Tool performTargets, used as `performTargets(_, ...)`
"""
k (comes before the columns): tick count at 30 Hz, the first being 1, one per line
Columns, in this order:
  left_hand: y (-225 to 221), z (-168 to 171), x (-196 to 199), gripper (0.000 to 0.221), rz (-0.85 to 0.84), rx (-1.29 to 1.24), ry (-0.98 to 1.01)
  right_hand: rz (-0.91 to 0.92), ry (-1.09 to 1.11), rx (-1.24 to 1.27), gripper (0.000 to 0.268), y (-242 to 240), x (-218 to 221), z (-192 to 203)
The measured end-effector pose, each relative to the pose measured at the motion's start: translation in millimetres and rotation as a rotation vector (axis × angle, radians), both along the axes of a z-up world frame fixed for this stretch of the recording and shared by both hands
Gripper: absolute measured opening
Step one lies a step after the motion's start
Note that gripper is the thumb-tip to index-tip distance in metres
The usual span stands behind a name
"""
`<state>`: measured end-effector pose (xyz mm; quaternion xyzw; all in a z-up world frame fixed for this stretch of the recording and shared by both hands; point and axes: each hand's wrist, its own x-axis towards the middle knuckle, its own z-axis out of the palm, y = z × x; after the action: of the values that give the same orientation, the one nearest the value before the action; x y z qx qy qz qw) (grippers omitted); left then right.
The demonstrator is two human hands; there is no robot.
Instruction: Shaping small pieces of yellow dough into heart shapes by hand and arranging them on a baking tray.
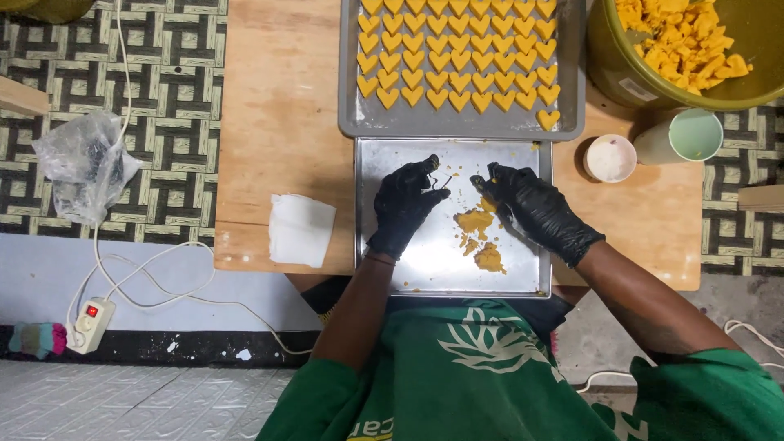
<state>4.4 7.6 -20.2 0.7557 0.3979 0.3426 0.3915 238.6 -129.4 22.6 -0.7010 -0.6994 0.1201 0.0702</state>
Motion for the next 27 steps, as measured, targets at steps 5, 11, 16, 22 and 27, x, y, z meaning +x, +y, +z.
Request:
performTargets(5,-0.8,4.6,-2.3,0.058,-0.029,0.053,0.028,-0.246,0.248,0.102,0.034,8.8,-9.3,23.1)
performTargets(11,-5.5,25.5,-6.3,0.056,-0.033,0.147,0.101,-0.513,0.676,0.092,0.028,18.7,-25.9,64.6)
performTargets(16,2.0,-0.7,-3.3,0.050,-0.035,0.269,0.061,-0.569,0.726,0.006,0.033,8.8,-26.2,67.8)
performTargets(22,9.6,-57.3,9.8,0.059,0.135,0.975,0.159,-0.173,0.395,-0.090,0.048,0.1,-36.2,62.8)
performTargets(27,12.7,-18.5,-0.3,0.059,-0.041,0.287,0.152,-0.012,0.450,0.180,0.038,8.9,-27.6,36.6)
